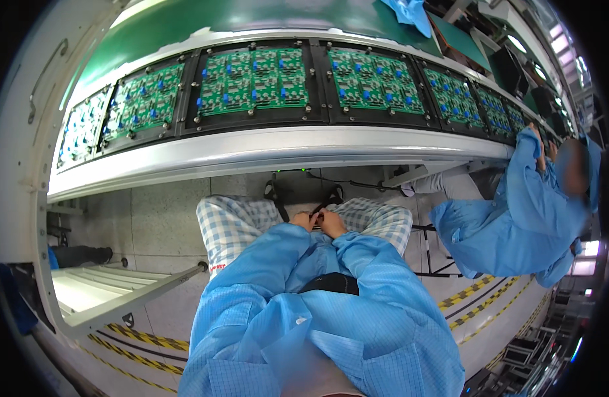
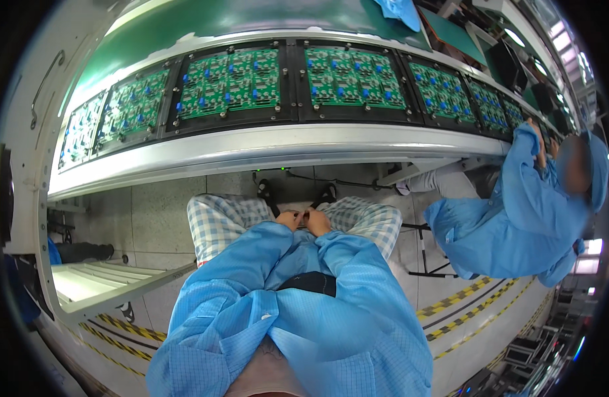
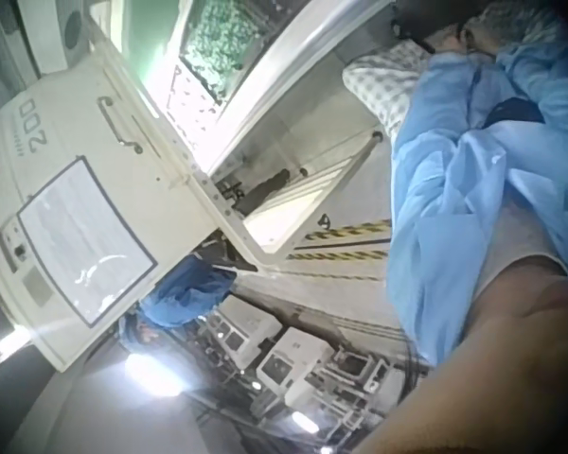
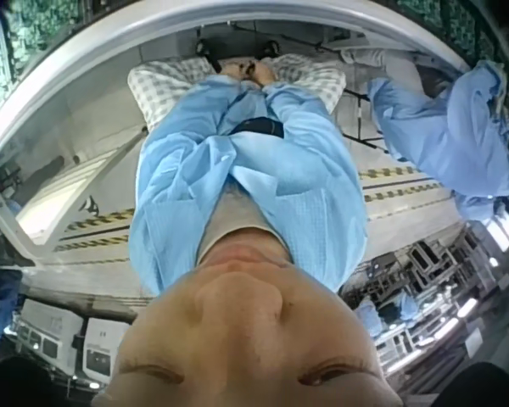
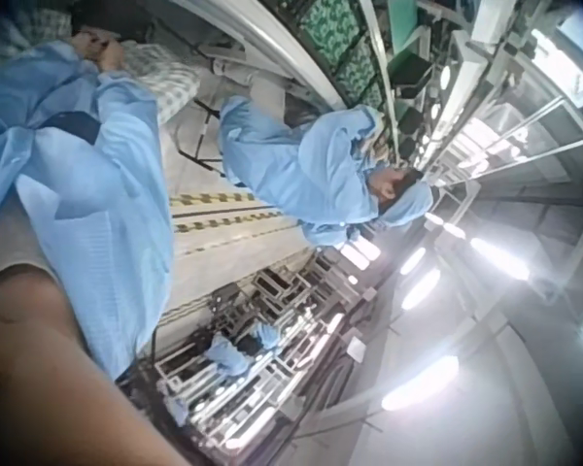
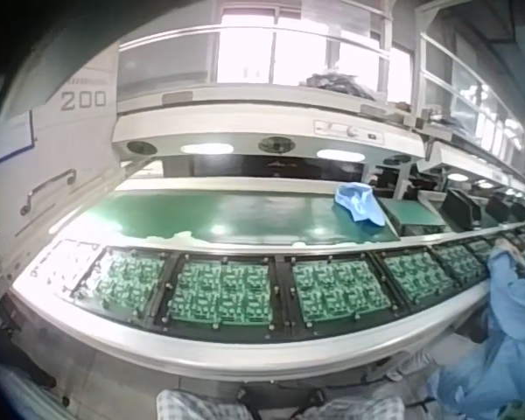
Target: Inspecting and marking components on printed circuit boards on an assembly line.
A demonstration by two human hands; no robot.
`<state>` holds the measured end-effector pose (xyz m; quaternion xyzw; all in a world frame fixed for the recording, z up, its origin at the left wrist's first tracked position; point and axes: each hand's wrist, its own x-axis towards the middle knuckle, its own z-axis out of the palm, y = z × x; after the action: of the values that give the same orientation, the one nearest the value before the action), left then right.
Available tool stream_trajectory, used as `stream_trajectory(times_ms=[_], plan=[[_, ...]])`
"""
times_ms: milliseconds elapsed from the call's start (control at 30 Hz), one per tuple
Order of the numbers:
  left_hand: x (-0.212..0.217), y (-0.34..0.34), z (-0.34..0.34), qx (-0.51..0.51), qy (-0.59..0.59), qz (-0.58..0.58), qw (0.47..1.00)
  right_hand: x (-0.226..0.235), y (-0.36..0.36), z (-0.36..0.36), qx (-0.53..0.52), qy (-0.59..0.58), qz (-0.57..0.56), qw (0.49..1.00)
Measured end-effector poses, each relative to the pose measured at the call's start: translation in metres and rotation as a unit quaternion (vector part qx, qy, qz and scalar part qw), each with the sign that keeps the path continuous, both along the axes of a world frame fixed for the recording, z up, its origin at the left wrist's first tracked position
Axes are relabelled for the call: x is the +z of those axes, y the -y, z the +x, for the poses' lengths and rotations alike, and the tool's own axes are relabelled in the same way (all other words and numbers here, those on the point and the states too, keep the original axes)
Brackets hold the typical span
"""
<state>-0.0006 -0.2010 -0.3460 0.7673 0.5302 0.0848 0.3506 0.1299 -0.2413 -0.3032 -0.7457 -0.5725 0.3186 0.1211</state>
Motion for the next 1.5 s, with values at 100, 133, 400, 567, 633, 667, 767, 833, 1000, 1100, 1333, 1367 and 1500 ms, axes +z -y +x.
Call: stream_trajectory(times_ms=[100,133,400,567,633,667,767,833,1000,1100,1333,1367,1500], plan=[[0.020,-0.004,0.006,-0.056,-0.009,-0.076,0.996,-0.014,0.004,0.016,-0.083,-0.086,-0.024,0.993],[0.024,-0.005,0.005,-0.069,0.016,-0.067,0.995,-0.018,0.006,0.019,-0.092,-0.084,-0.025,0.992],[0.052,0.001,0.017,-0.101,0.087,-0.001,0.991,-0.018,0.026,0.033,-0.085,-0.009,-0.077,0.993],[0.055,0.010,0.029,-0.114,0.135,0.068,0.982,0.020,0.032,0.041,-0.124,0.081,-0.058,0.987],[0.078,0.016,0.036,-0.131,0.162,0.086,0.974,0.029,0.031,0.047,-0.147,0.089,-0.051,0.984],[0.093,0.019,0.038,-0.144,0.187,0.107,0.966,0.041,0.027,0.045,-0.146,0.088,-0.051,0.984],[0.131,0.021,0.035,-0.172,0.214,0.121,0.954,0.075,0.018,0.036,-0.100,0.038,0.062,0.992],[0.144,0.023,0.032,-0.200,0.203,0.133,0.949,0.077,0.021,0.035,-0.100,0.006,0.125,0.987],[0.103,0.029,0.008,-0.022,0.195,0.014,0.981,0.145,0.008,0.041,-0.148,0.013,0.377,0.914],[0.049,0.016,-0.003,-0.056,0.076,0.047,0.994,0.186,-0.004,0.049,-0.155,0.074,0.414,0.894],[0.030,0.011,-0.003,-0.138,-0.014,-0.093,0.986,0.214,-0.035,0.032,-0.090,0.015,0.382,0.920],[0.027,0.012,-0.005,-0.136,-0.014,-0.093,0.986,0.210,-0.041,0.030,-0.088,0.014,0.382,0.920],[0.027,0.012,-0.008,-0.145,0.004,-0.053,0.988,0.204,-0.058,0.031,-0.067,0.080,0.460,0.882]])
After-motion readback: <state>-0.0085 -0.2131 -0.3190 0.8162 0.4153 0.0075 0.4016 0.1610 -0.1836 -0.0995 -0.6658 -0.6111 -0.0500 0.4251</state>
